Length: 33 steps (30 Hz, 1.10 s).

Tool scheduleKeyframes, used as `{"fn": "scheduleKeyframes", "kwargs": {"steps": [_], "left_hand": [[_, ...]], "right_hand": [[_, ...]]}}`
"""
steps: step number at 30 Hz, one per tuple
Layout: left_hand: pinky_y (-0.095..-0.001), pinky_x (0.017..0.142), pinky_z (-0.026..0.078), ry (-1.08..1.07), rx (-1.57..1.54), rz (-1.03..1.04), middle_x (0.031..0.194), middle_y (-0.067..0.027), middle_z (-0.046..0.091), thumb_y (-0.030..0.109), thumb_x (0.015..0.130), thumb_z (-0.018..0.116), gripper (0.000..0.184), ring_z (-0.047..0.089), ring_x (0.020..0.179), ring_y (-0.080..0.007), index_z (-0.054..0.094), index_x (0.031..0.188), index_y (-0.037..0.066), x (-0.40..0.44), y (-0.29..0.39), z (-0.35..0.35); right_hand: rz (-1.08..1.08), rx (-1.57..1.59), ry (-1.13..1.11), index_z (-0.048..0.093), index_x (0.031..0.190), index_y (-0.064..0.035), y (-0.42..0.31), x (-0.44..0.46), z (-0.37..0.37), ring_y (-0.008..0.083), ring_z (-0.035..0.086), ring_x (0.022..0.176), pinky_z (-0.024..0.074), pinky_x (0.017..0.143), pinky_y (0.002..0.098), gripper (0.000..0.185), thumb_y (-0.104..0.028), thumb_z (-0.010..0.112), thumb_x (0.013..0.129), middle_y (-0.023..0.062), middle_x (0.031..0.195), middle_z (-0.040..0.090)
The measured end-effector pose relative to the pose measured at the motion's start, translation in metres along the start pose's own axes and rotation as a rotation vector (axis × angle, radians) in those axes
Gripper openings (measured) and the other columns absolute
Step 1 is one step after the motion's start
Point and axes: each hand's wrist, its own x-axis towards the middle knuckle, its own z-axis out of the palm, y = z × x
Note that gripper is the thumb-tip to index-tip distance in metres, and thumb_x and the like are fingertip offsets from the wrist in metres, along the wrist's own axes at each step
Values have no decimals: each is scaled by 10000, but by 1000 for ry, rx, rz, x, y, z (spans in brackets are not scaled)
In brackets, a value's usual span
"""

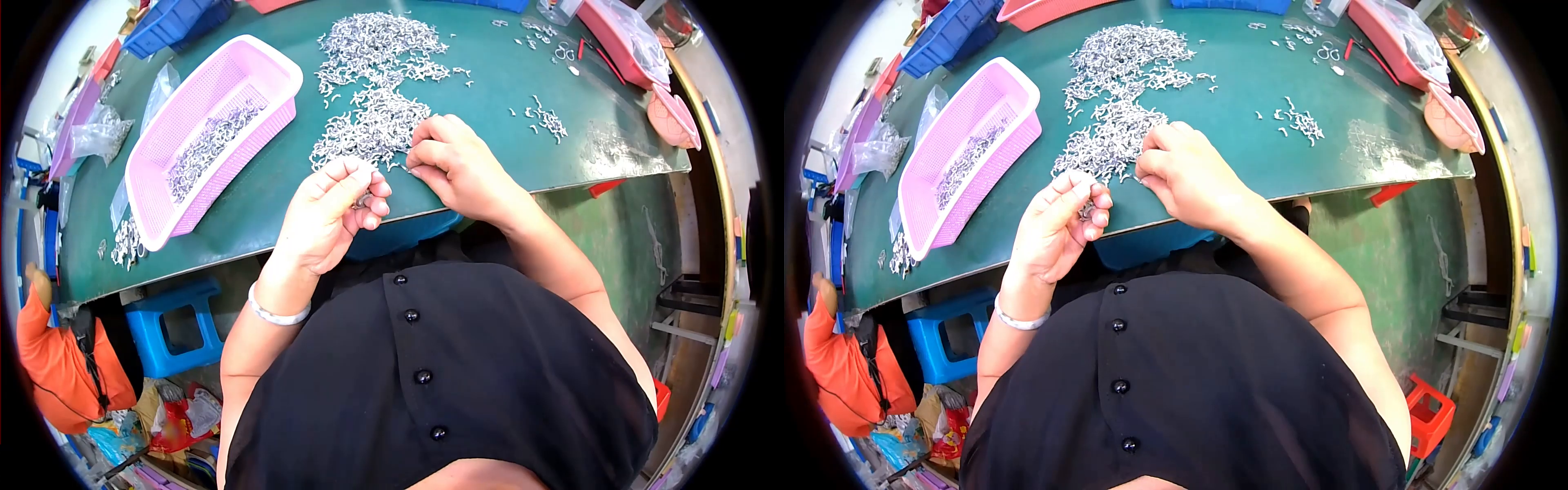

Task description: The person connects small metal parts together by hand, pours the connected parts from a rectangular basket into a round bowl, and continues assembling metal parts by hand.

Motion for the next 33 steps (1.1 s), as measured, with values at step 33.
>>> {"fn": "scheduleKeyframes", "kwargs": {"steps": [33], "left_hand": [[-200, 515, 441, 83, 92, -55, 762, -60, 587, 120, 855, 538, 138, 557, 611, -107, 563, 922, 1, 11, 3, 10]], "right_hand": [[53, 294, 166, 519, 781, -24, -7, 10, 6, 285, 517, 720, 422, 642, 345, 71, 6, 559, 731, 99, 743, 528]]}}
